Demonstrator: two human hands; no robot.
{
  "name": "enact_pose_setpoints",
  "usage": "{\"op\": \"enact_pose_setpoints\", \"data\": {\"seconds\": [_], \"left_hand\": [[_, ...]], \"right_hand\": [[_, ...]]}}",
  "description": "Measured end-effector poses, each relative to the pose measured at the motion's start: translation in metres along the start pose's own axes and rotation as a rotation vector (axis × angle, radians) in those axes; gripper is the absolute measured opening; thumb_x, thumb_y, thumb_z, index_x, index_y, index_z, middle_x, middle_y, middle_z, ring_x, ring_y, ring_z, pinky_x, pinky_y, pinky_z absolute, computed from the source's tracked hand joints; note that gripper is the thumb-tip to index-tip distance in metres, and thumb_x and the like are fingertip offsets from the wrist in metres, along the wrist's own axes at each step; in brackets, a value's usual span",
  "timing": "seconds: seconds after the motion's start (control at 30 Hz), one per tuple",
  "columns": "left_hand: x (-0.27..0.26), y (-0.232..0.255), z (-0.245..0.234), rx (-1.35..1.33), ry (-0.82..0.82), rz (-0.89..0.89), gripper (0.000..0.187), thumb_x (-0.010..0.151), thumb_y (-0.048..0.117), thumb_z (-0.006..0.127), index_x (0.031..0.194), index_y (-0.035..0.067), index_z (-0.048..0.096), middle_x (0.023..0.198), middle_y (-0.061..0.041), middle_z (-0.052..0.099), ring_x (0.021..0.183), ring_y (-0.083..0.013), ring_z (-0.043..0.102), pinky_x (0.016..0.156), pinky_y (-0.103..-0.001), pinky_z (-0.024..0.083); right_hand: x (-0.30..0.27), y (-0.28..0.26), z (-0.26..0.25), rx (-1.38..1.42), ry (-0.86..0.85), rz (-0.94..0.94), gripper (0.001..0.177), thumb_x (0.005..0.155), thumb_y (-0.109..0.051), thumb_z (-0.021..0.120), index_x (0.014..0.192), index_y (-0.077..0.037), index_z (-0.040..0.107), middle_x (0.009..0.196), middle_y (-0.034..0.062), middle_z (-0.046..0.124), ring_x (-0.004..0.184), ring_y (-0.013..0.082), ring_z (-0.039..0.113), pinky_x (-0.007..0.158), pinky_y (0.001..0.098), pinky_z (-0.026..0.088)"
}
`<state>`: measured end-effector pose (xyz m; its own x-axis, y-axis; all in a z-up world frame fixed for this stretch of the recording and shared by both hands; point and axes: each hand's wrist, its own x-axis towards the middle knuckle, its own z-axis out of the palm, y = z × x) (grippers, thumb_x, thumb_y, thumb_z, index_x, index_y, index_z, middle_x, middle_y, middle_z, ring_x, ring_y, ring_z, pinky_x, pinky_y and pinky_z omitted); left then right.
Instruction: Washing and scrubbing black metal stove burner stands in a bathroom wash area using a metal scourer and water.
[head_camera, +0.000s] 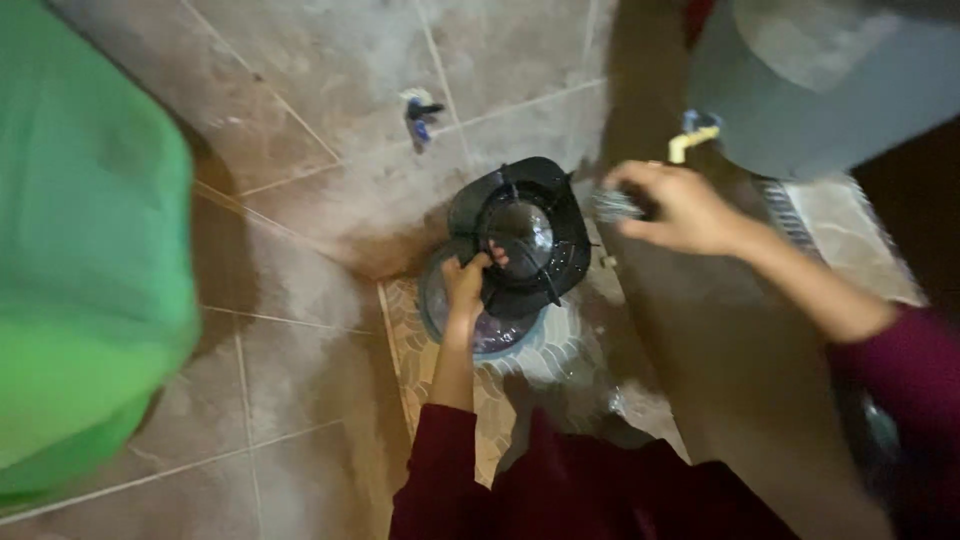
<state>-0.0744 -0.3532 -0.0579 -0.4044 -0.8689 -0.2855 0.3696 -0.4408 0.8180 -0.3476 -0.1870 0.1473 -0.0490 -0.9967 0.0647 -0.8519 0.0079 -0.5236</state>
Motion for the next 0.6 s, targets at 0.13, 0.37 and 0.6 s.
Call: {"op": "enact_pose_setpoints", "data": {"seconds": [0.13,0.37,0.6], "left_hand": [[0.032,0.041,-0.008,0.052,-0.056,0.086,0.021,0.08,-0.013,0.057,0.095,-0.007,0.07,0.082,-0.016,0.074,0.069,-0.0258,0.072,0.066,-0.038,0.062],[0.065,0.096,-0.039,0.184,-0.066,0.086,0.014,0.084,-0.007,0.059,0.09,-0.008,0.072,0.08,-0.013,0.073,0.07,-0.0231,0.073,0.067,-0.037,0.061],[0.095,0.098,-0.078,0.381,-0.022,0.42,0.012,0.081,-0.008,0.067,0.091,-0.01,0.072,0.083,-0.009,0.069,0.072,-0.0178,0.065,0.065,-0.034,0.054]], "right_hand": [[0.108,-0.081,0.064,0.218,0.428,-0.202,0.044,0.085,-0.013,0.081,0.124,-0.001,0.065,0.117,0.0185,0.066,0.104,0.0325,0.066,0.09,0.0406,0.054],[0.21,-0.124,0.149,0.283,0.709,-0.19,0.039,0.082,-0.003,0.08,0.12,0.0,0.069,0.107,0.0189,0.066,0.099,0.037,0.066,0.088,0.0416,0.053],[0.236,-0.157,0.169,0.243,0.724,-0.323,0.029,0.08,0.003,0.076,0.108,-0.001,0.073,0.097,0.0181,0.067,0.094,0.0368,0.066,0.086,0.0426,0.054]]}}
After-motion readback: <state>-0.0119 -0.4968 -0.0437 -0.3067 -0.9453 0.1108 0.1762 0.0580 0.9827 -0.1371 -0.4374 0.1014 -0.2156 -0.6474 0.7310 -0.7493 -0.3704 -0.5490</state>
